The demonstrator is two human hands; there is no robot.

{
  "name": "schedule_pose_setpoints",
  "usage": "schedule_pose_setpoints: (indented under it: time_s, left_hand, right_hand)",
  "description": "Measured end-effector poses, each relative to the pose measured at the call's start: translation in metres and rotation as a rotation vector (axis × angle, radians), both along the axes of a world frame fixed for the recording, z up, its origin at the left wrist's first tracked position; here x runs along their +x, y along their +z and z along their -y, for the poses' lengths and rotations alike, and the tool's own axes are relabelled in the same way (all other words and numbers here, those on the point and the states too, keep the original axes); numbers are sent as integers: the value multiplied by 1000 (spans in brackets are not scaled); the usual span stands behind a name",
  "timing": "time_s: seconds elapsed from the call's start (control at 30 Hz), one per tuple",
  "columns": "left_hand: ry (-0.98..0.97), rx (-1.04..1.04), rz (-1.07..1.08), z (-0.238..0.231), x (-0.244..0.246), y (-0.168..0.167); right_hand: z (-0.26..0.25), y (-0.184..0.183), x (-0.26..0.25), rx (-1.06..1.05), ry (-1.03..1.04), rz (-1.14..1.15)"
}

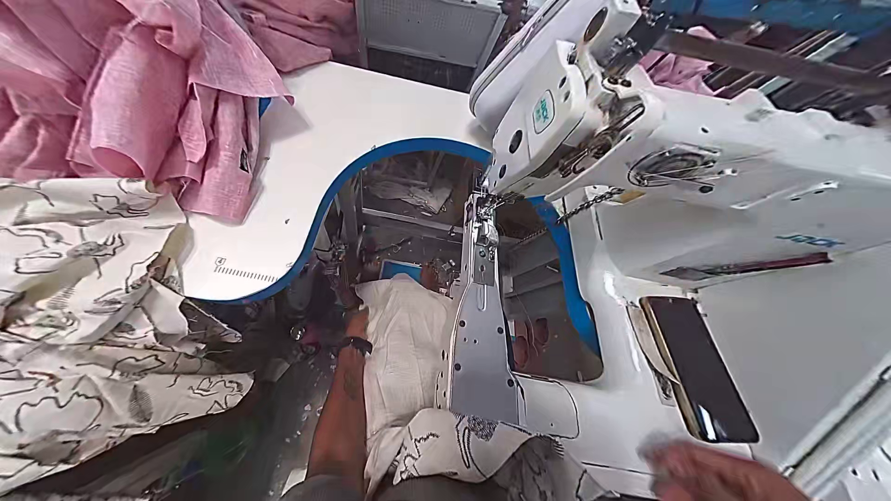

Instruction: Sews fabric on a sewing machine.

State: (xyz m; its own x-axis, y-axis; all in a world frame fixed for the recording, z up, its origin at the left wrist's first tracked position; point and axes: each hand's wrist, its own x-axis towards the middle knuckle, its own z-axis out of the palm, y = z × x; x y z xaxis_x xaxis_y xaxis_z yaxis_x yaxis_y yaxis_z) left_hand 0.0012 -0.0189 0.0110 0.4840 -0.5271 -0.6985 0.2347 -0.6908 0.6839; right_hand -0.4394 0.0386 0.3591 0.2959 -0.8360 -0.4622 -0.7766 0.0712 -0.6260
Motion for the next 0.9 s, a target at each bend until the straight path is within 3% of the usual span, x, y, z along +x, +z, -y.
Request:
schedule_pose_setpoints:
  time_s: [0.03,0.13,0.2,0.23,0.3,0.33,0.4,0.43,0.5,0.57,0.63,0.7,0.77,0.83,0.9]
  left_hand:
    - [9,-94,25,15,3,26]
    - [-88,-553,86,65,5,143]
    - [-215,-820,308,53,9,220]
    - [-213,-896,460,36,12,247]
    - [-73,-941,746,9,23,269]
    - [11,-892,847,1,31,269]
    - [75,-666,948,-9,45,257]
    - [26,-535,942,-23,40,249]
    - [-168,-359,847,-41,19,241]
    - [-443,-138,601,-61,-9,221]
    - [-675,11,324,-70,-11,188]
    - [-652,-104,147,-59,-4,176]
    - [-430,-419,-117,-30,-19,218]
    - [-454,-591,-551,-18,-46,274]
    - [-625,-615,-819,-17,-67,297]
  right_hand:
    - [40,-4,32,-71,-10,0]
    - [168,-83,126,-64,148,43]
    - [188,-114,181,64,210,36]
    - [184,-114,209,140,127,43]
    - [185,-112,266,98,-164,159]
    - [196,-127,277,14,-204,312]
    - [234,-173,256,-221,-72,670]
    - [230,-153,231,-118,-59,421]
    - [236,-113,190,-25,195,-157]
    - [208,-106,148,113,517,-631]
    - [172,-92,133,276,572,-833]
    - [156,-65,134,135,376,-614]
    - [136,-38,156,-221,215,-221]
    - [98,-41,179,-655,284,97]
    - [80,-58,178,-1031,453,198]
